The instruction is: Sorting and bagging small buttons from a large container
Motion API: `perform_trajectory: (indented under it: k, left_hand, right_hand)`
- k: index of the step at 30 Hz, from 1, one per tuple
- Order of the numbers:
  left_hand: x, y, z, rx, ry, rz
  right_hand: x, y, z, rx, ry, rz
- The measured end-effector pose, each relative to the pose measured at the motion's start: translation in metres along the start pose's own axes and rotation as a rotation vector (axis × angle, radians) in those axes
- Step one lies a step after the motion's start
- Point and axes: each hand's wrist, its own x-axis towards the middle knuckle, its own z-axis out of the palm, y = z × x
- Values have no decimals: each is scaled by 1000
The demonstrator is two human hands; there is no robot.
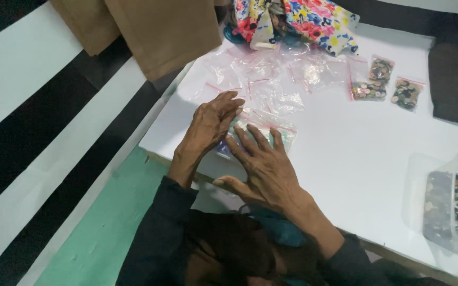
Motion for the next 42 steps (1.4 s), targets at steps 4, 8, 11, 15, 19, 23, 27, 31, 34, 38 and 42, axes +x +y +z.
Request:
perform_trajectory:
  k: [4, 8, 11, 15, 19, 23, 27, 31, 34, 38, 42]
  left_hand:
    - [2, 11, -13, 34, -57, 16]
    - [2, 17, -15, 30, -108, -13]
    - [5, 23, -12, 60, -153, -6]
    - [5, 45, -15, 107, -105, -29]
    - [0, 35, -12, 75, -125, -26]
    - [0, 32, -10, 198, -115, 44]
    - [-2, 34, -11, 236, -132, -11]
    - [-1, 43, -8, 197, -122, 48]
    - [-1, 49, -9, 191, -124, 9]
    - [-2, 52, -11, 171, -109, -41]
    - [-1, 78, -12, 156, -67, -119]
  right_hand:
    - [-1, -1, 8, -36, 39, 17]
    - [-7, 3, 13, -4, 72, 44]
    - [-10, 5, 18, -1, 108, 70]
    - [-11, 2, 26, -43, 256, 66]
    - [-12, 5, 8, -35, 311, 42]
    - [-14, 5, 13, 0, 254, 64]
    - [-17, 3, 27, 46, 293, 100]
    - [-15, 5, 22, -65, 224, 113]
    - [-14, 4, 24, 31, 201, 126]
    - [-13, 6, 21, 0, 176, 126]
    - [-20, 8, 19, 83, 276, 122]
